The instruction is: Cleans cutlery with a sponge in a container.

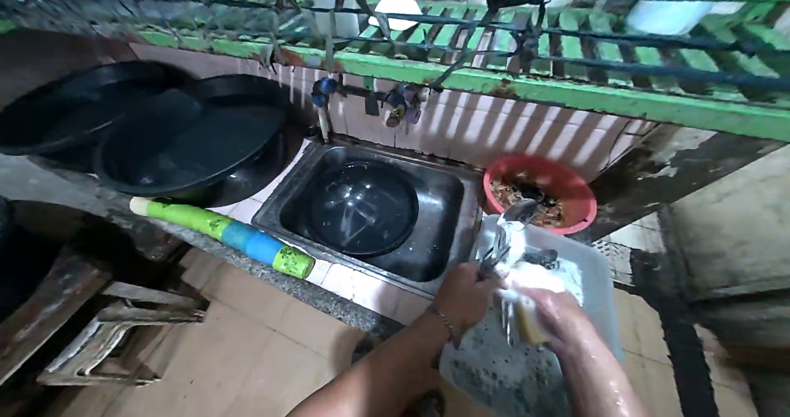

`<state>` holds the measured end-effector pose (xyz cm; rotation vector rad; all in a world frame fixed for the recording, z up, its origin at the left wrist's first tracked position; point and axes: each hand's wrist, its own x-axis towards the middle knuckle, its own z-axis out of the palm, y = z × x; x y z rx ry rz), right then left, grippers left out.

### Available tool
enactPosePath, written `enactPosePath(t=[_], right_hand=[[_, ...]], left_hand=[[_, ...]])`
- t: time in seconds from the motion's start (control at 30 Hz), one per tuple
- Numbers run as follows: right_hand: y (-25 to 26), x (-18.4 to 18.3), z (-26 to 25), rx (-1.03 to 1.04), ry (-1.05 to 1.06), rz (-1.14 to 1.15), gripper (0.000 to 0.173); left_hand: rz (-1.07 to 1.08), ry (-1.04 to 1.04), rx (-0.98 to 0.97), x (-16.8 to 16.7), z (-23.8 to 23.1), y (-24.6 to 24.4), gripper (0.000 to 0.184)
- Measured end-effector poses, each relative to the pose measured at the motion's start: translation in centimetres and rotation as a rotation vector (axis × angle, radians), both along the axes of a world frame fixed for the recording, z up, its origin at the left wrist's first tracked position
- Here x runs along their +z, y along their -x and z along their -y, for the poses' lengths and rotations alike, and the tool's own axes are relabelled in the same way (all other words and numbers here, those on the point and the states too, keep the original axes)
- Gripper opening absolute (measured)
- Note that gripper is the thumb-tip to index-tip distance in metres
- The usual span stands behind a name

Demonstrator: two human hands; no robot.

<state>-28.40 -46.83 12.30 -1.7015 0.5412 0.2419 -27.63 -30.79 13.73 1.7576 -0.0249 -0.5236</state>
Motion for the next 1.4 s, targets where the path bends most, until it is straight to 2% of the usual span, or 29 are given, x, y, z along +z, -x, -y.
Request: enactPosePath(t=[0.07,0.1,0.23,0.33,0.4,0.47,0.53,0.6,0.7,0.77,0.83,0.93,1.0,1.03,1.1,1.23,1.3,1.4], right_hand=[[-0.7,-0.5,-1.4,0.334,-0.015,0.018,0.029],[-0.7,-1.1,-2.5,0.389,-0.047,0.037,0.03],[-0.3,-2.9,-7.0,0.336,-0.16,-0.053,0.033],[0.3,-2.2,-8.0,0.38,-0.14,-0.051,0.031],[0.9,-1.3,-7.6,0.351,-0.051,-0.027,0.027],[1.3,-0.9,-6.7,0.271,0.038,0.037,0.026],[1.7,-0.8,-6.0,0.087,0.013,0.06,0.032],[1.6,-1.0,-5.6,-0.079,0.003,0.034,0.039],[1.0,-1.1,-5.7,-0.188,-0.005,0.012,0.041],[0.6,-1.4,-5.8,-0.164,-0.008,0.04,0.039],[-0.1,-1.9,-6.1,-0.155,-0.02,0.075,0.038],[-1.0,-2.8,-6.9,-0.204,-0.133,0.091,0.041],[-1.9,-2.7,-7.1,-0.206,-0.267,0.125,0.034],[-2.5,-2.6,-7.0,-0.221,-0.31,0.15,0.028],[-3.5,-2.3,-6.2,-0.278,-0.328,0.205,0.02],[-5.0,-2.6,-5.0,-0.506,-0.329,0.286,0.031],[-4.7,-2.5,-5.3,-0.485,-0.377,0.251,0.039],[-3.7,-2.3,-4.5,-0.38,-0.451,0.236,0.028]], left_hand=[[-0.095,0.152,0.026,-1.0,-0.9,-0.6,0.032],[-0.141,0.196,0.05,-1.4,-1.5,-1.0,0.033],[-0.193,0.288,0.3,-3.4,-4.8,-3.3,0.031],[-0.198,0.358,0.482,-4.7,-8.5,-7.9,0.032],[-0.229,0.211,0.537,-5.7,-12.2,-12.8,0.045],[-0.246,-0.075,0.517,-6.9,-16.1,-17.5,0.052],[-0.227,-0.31,0.477,-7.5,-19.1,-20.5,0.043],[-0.199,-0.428,0.454,-7.4,-20.0,-21.5,0.033],[-0.229,-0.393,0.396,-7.5,-18.5,-20.1,0.032],[-0.255,-0.229,0.39,-9.0,-16.3,-17.2,0.031],[-0.283,-0.027,0.333,-8.6,-13.5,-13.2,0.033],[-0.319,0.14,0.024,-5.3,-9.5,-6.9,0.029],[-0.402,0.137,-0.255,-3.3,-7.1,-4.9,0.029],[-0.449,0.118,-0.331,-2.8,-6.0,-4.4,0.03],[-0.457,0.093,-0.374,-2.7,-4.6,-4.2,0.031],[-0.092,-0.152,-0.363,-1.4,-3.3,-3.3,0.038],[-0.018,-0.178,-0.368,-0.7,-3.2,-3.3,0.039],[-0.077,-0.164,-0.433,-0.9,-3.1,-4.1,0.034]])
